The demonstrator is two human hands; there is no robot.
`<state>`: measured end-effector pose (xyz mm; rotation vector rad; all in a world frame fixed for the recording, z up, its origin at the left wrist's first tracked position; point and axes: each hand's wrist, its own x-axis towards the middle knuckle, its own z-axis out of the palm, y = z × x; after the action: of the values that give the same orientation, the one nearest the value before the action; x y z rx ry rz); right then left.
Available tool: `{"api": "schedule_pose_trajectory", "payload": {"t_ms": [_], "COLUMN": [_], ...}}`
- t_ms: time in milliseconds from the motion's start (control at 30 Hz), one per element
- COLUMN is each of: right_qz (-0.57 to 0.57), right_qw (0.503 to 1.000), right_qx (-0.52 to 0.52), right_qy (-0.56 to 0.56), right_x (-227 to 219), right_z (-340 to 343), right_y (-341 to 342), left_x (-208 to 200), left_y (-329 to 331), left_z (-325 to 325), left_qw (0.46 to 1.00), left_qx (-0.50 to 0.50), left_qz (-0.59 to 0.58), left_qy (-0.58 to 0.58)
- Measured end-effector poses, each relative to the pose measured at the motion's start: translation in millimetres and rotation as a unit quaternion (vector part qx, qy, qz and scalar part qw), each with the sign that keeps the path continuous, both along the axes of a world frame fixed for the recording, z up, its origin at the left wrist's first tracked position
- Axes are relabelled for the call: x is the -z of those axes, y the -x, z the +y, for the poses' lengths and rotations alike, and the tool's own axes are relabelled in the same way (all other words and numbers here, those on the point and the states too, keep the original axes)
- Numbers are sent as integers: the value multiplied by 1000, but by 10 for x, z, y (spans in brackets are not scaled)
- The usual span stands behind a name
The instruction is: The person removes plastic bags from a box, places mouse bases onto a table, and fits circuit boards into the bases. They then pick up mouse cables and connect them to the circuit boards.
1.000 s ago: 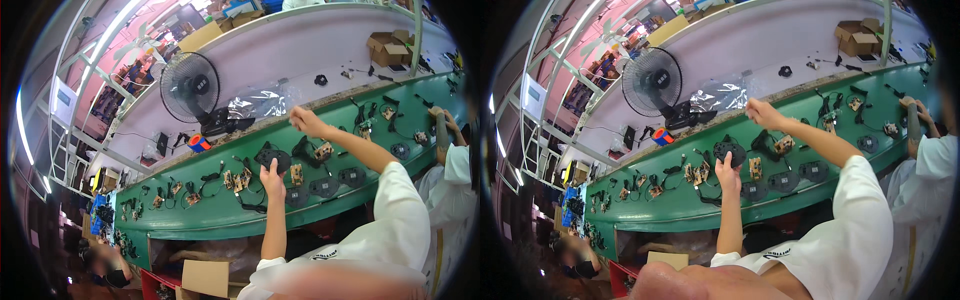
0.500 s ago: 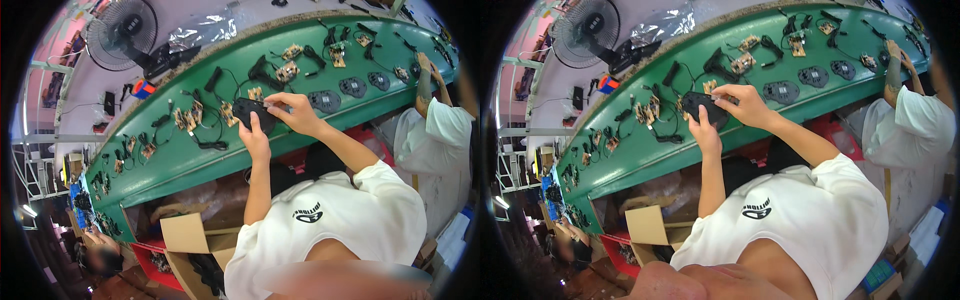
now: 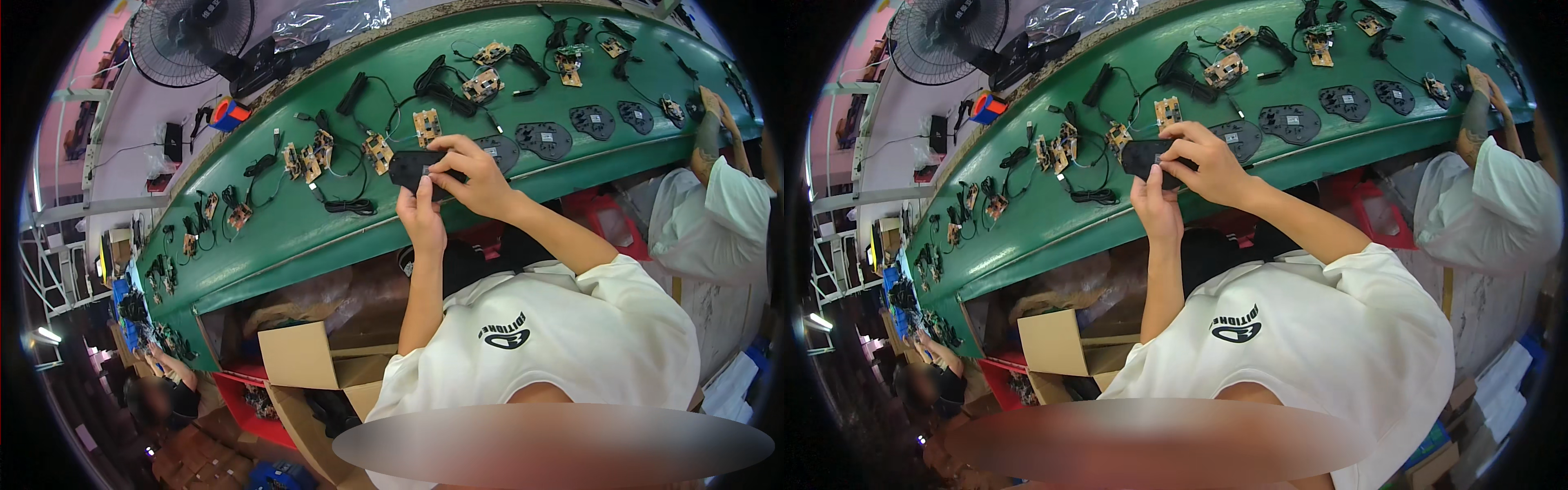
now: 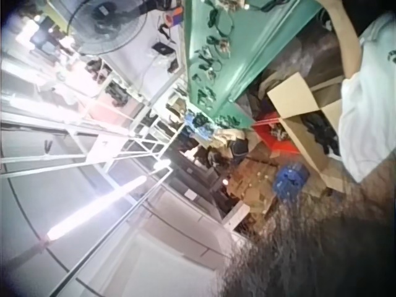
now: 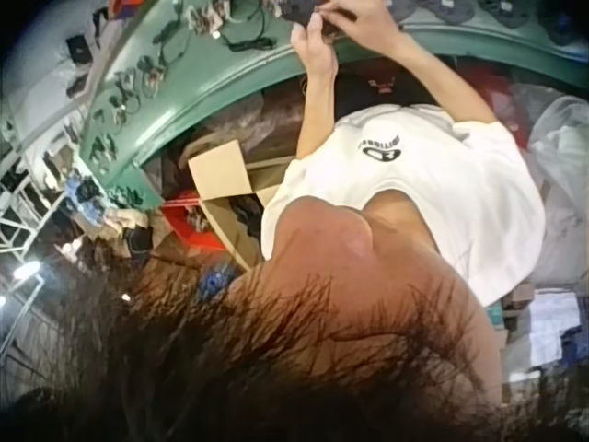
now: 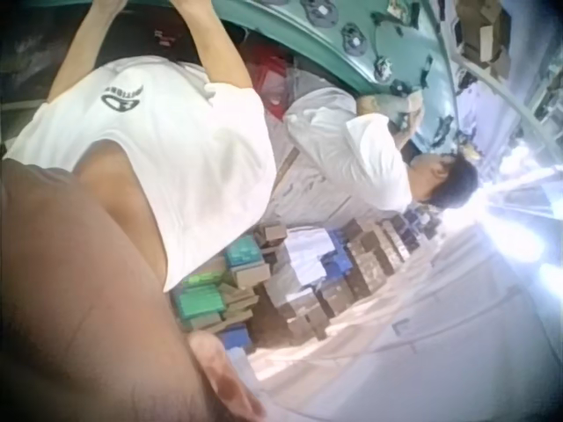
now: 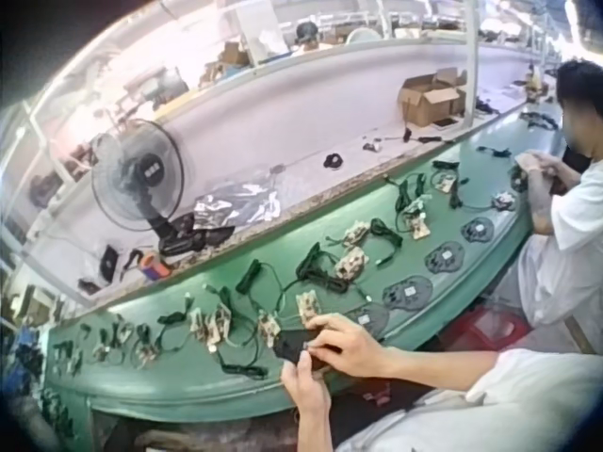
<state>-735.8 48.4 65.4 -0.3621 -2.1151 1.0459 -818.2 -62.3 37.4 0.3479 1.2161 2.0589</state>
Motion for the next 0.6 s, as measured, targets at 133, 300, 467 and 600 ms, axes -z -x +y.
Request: {"api": "schedule_pose_trajectory", "payload": {"t_ms": [133,300,467,600], "right_qz": [-30,-3,-19,-25], "right_qw": [999,999,991,978], "right_qx": [-10,-5,-27,-81], "right_qy": [33,52,126,189], "right_x": [83,-101,-30,48], "right_z": [17,147,194,0], "right_y": [-45,-38,-7,70], "left_x": [-38,-459,-97,317], "left_y": [62,710,1378,1654], "left_z": [-82,-316,-524,-464], "left_qw": [987,812,680,638], "left_qx": [44,73,-6,1], "left_qz": [134,505,653,676], "left_qy": [81,284,333,368]}}
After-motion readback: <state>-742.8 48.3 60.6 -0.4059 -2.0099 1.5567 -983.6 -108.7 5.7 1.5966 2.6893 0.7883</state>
